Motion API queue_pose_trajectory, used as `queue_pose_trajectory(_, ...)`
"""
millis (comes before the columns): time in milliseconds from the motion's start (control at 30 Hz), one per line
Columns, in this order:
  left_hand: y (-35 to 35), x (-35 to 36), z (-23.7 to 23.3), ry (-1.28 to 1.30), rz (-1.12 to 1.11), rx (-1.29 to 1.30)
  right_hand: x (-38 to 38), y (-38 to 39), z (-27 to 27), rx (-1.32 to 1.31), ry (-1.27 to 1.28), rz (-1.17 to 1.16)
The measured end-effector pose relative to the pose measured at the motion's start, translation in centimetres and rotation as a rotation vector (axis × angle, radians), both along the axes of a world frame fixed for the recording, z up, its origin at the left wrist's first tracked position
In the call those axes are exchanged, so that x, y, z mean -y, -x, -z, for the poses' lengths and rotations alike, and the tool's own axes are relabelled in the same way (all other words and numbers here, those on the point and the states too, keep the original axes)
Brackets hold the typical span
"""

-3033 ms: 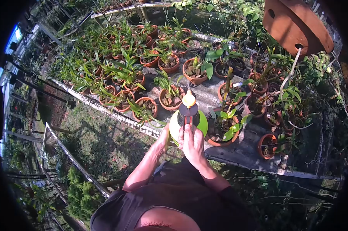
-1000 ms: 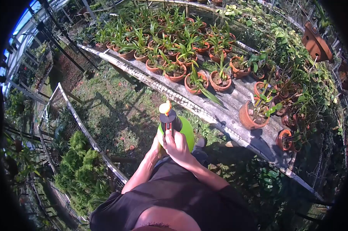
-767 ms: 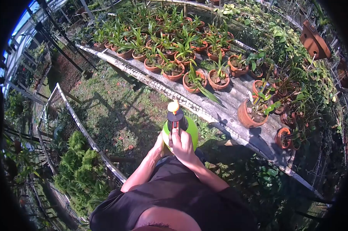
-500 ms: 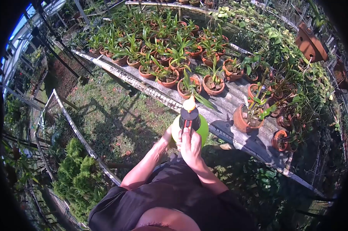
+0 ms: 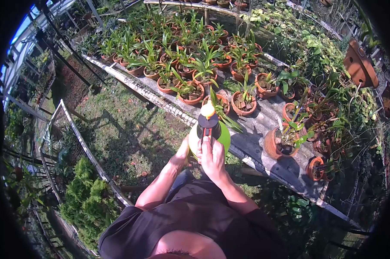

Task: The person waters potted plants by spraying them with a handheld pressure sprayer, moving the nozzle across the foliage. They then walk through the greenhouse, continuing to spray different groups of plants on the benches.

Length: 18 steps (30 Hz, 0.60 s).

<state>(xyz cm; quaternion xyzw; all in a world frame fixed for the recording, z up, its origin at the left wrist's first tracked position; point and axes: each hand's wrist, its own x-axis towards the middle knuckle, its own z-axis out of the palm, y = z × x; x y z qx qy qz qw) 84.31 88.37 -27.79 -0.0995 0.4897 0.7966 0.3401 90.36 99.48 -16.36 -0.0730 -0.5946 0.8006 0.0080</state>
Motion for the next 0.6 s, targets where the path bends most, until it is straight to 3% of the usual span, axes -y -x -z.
queue_pose_trajectory(167,2.9,0.9,-3.2,0.173,0.078,0.141,1.5,1.8,0.0,-0.031,-0.003,0.05)
queue_pose_trajectory(267,4.3,2.0,1.6,0.025,0.035,0.138,3.2,2.6,-0.4,-0.004,-0.031,0.062)
queue_pose_trajectory(367,4.5,4.9,2.5,-0.024,0.132,0.218,5.7,3.4,-0.3,0.033,-0.089,0.049)
queue_pose_trajectory(500,4.5,9.7,0.1,0.034,0.127,0.229,10.7,4.3,0.8,0.024,-0.094,0.027)
queue_pose_trajectory(567,5.4,13.5,2.2,0.073,0.239,0.275,13.6,4.6,0.9,0.053,-0.163,0.003)
queue_pose_trajectory(600,5.3,14.9,2.1,0.089,0.178,0.295,15.0,4.9,0.8,0.038,-0.147,-0.014)
